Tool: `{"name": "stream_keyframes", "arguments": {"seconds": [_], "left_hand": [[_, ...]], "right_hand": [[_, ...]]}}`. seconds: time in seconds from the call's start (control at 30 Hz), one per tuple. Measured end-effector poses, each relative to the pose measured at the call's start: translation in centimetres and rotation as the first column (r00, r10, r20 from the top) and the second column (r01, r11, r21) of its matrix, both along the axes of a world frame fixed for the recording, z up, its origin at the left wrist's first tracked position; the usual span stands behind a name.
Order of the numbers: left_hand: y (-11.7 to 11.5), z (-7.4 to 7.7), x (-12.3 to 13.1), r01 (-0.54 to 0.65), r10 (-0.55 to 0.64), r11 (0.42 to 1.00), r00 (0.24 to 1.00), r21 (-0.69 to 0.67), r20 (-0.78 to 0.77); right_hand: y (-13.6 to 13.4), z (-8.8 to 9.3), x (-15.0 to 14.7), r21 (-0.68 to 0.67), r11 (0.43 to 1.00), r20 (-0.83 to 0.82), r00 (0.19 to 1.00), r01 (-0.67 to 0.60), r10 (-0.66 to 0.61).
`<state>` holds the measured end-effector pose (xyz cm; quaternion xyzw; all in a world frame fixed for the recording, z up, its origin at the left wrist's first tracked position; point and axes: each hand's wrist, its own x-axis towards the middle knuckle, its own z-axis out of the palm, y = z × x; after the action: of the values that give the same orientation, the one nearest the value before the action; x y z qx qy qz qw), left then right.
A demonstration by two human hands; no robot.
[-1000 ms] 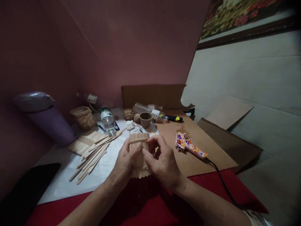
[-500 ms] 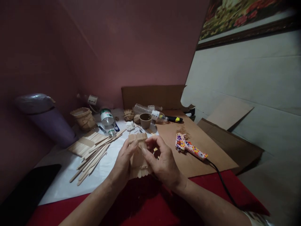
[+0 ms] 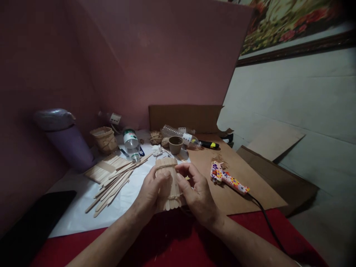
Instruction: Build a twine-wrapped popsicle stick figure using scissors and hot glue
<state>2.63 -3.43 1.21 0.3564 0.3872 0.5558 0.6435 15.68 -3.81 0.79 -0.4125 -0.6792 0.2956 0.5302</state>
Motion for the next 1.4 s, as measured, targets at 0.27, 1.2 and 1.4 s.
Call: {"name": "stream_keyframes", "arguments": {"seconds": [0.27,1.2,1.4], "left_hand": [[-0.1,0.1,-0.1,0.055,-0.057,0.998,0.995,0.018,0.083],[4.4,0.8,-5.3,-0.277,0.292,0.957,0.911,0.091,-0.291],[3.7,1.3,-5.9,-0.142,0.139,0.989,0.839,0.035,-0.526]], "right_hand": [[0.2,-0.3,0.1,-0.038,0.999,-0.046,0.999,-0.031,0.029],[3.5,-0.2,2.2,0.097,0.935,0.221,0.908,0.342,-0.356],[3.1,0.5,2.4,0.145,0.940,0.523,0.783,0.309,-0.338]]}}
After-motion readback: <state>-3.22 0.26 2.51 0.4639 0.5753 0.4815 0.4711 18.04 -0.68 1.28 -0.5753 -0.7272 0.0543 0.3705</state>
